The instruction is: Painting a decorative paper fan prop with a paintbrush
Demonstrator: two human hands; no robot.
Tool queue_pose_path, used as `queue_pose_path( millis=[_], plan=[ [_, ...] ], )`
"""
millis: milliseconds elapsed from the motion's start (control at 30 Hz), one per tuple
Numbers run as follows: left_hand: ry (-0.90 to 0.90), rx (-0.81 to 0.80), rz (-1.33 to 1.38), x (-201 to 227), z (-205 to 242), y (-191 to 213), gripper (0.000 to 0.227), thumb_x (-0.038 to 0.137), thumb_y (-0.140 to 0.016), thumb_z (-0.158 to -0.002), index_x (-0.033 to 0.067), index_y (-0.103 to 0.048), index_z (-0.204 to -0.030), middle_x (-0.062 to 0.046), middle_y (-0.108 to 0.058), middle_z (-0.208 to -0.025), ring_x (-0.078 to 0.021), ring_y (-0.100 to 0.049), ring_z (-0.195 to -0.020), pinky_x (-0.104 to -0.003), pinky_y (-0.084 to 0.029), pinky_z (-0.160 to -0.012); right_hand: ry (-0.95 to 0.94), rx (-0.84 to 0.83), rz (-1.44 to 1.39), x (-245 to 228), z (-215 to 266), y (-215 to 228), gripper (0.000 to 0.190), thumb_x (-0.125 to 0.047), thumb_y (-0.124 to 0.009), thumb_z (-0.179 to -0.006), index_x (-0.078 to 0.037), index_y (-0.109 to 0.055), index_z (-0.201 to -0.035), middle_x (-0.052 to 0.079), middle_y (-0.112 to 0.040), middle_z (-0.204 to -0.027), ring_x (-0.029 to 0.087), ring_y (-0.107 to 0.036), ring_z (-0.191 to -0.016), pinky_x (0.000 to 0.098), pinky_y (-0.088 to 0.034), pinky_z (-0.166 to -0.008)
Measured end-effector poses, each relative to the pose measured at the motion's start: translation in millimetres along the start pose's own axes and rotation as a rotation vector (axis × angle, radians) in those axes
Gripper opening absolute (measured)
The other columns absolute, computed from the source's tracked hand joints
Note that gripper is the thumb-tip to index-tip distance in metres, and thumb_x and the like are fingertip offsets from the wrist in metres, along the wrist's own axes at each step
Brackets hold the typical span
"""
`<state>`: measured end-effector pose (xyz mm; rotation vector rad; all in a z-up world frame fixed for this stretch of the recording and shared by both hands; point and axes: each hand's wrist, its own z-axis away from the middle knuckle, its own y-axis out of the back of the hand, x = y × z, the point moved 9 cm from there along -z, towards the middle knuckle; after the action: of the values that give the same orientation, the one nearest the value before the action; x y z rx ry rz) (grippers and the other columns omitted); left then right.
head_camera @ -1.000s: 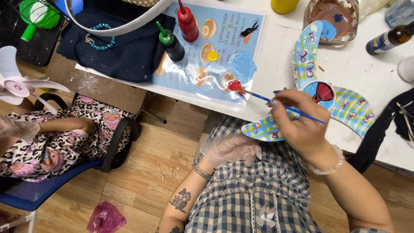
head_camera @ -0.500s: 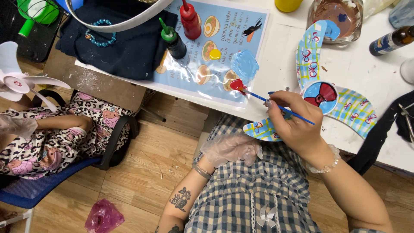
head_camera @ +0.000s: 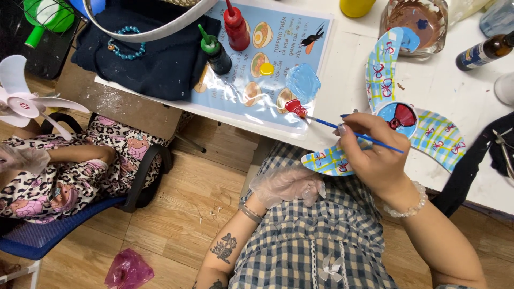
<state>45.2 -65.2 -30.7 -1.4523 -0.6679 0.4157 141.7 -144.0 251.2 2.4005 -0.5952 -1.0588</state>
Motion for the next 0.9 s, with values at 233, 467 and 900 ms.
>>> queue_pose_path(
  millis=[233, 467, 900],
  plan=[
    [0.136, -0.187, 0.2, 4, 3, -24, 0.04, 0.02, -0.049, -0.116, -0.012, -0.05, -0.139, -0.033, -0.066, -0.126, -0.0309, -0.073, -0.097, -0.044, -0.06, -0.091, -0.589, 0.056, -0.519, 27, 0, 11, 0.007, 0.005, -0.057, -0.104, 0.006, -0.053, -0.109, 0.024, -0.065, -0.077, 0.025, -0.065, -0.056, 0.0294, -0.055, -0.055],
    [0.123, -0.212, 0.185, 4, 2, -23, 0.044, 0.02, -0.044, -0.117, -0.0097, -0.04, -0.149, -0.038, -0.064, -0.127, -0.0385, -0.073, -0.092, -0.045, -0.061, -0.089, -0.67, 0.104, -0.597, 47, 4, 28, 0.01, 0.003, -0.053, -0.098, 0.003, -0.051, -0.108, 0.022, -0.058, -0.067, 0.025, -0.056, -0.048, 0.0286, -0.047, -0.053],
    [0.215, -0.187, 0.237, 3, 3, -36, 0.047, 0.023, -0.048, -0.115, -0.0055, -0.039, -0.151, -0.036, -0.065, -0.125, -0.0311, -0.072, -0.088, -0.041, -0.058, -0.086, -0.564, 0.489, -0.543, 85, 33, 135, 0.018, -0.009, -0.061, -0.099, -0.006, -0.05, -0.113, 0.016, -0.051, -0.07, 0.022, -0.06, -0.059, 0.0259, -0.039, -0.044]
  ],
)
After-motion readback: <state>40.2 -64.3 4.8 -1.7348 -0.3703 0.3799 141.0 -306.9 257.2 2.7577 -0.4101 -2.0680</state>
